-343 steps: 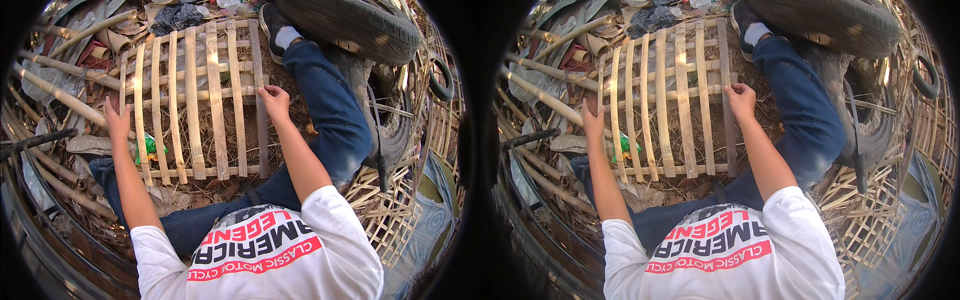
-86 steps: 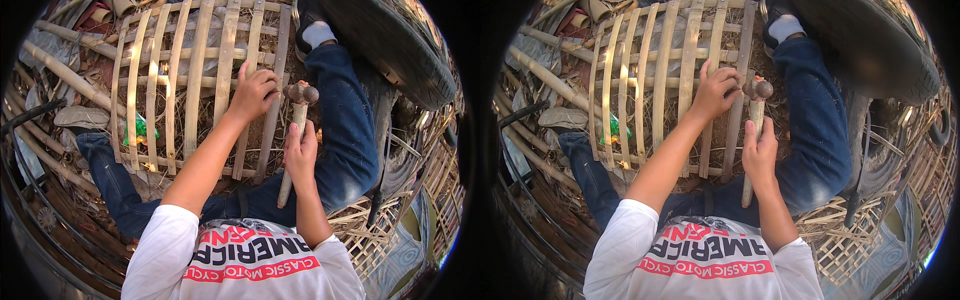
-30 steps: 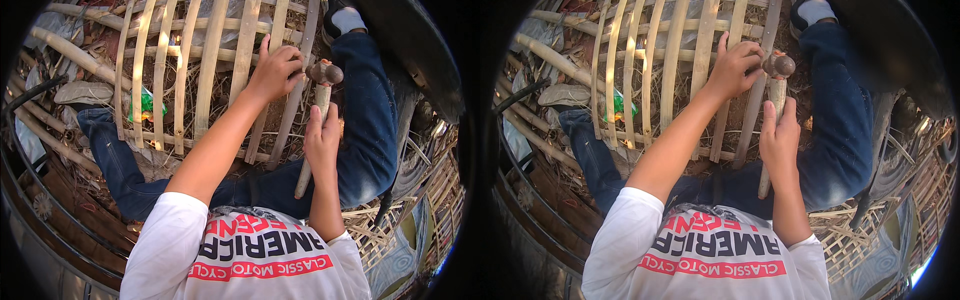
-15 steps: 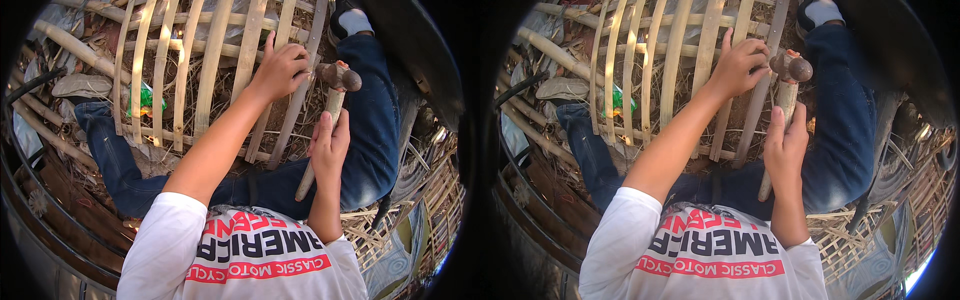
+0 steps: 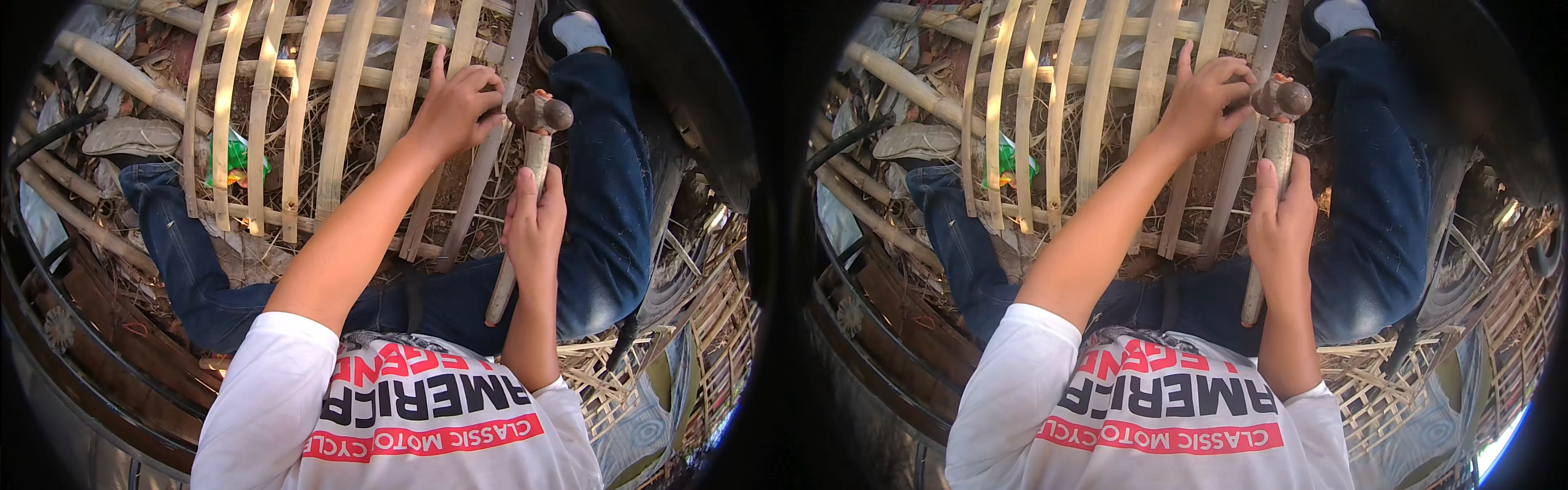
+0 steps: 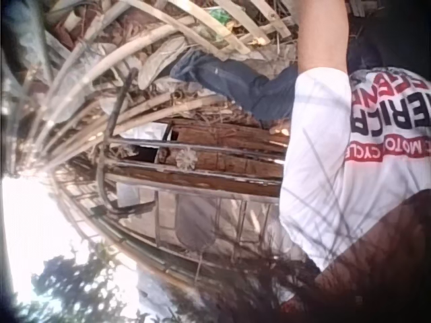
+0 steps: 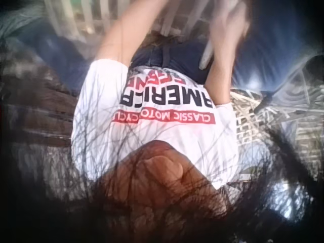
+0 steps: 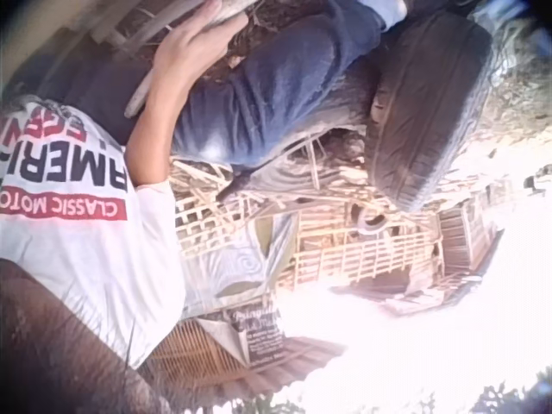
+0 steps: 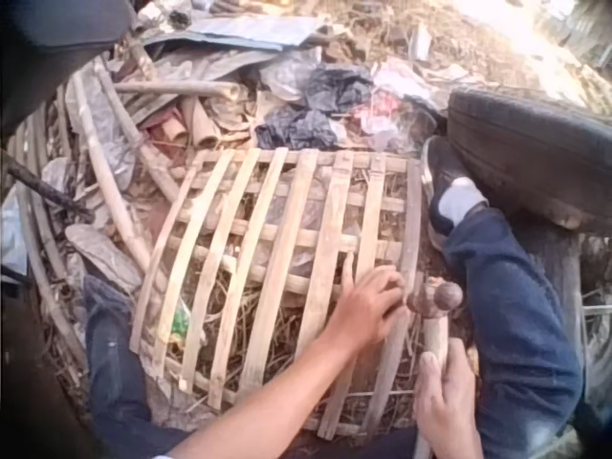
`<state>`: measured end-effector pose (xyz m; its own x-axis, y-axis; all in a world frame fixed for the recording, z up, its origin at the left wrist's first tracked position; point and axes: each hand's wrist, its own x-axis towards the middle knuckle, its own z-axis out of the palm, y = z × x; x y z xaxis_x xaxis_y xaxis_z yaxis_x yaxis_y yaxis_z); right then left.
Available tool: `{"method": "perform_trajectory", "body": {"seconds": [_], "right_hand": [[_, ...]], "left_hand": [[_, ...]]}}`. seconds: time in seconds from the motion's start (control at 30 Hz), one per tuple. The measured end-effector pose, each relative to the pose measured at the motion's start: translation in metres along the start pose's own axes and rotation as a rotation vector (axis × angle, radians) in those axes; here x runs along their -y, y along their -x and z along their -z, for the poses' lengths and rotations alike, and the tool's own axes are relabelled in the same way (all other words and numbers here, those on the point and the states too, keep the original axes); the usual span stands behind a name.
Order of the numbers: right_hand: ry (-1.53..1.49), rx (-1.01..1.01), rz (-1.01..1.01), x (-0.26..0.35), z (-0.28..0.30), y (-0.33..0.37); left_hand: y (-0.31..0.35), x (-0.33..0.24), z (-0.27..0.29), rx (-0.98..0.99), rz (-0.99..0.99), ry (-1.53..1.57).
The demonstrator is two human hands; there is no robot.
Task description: The person builds a bamboo structure by placing bamboo strips onto a frame and hammering nails into them using a hammer.
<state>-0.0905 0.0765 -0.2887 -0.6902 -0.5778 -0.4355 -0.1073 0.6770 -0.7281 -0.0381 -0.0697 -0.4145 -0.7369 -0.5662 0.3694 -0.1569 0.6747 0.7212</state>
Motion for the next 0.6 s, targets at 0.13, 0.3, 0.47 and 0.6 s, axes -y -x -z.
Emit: {"method": "perform_trajectory", "body": {"seconds": [0.13,0.3,0.47,0.6], "right_hand": [[-0.067,-0.089,0.073,0.001,0.005,0.005],[-0.023,0.009,-0.007,0.005,0.001,0.005],[-0.035,-0.093,0.071,0.004,0.008,0.011],[-0.072,-0.051,0.034,0.013,0.019,0.014]], "left_hand": [[-0.006,0.002,-0.006,-0.019,-0.038,0.004],[0.002,0.0,-0.003,-0.004,0.001,-0.006],[0.004,-0.002,-0.005,-0.027,-0.003,-0.077],[0.01,-0.016,-0.003,-0.04,0.061,-0.14]]}}
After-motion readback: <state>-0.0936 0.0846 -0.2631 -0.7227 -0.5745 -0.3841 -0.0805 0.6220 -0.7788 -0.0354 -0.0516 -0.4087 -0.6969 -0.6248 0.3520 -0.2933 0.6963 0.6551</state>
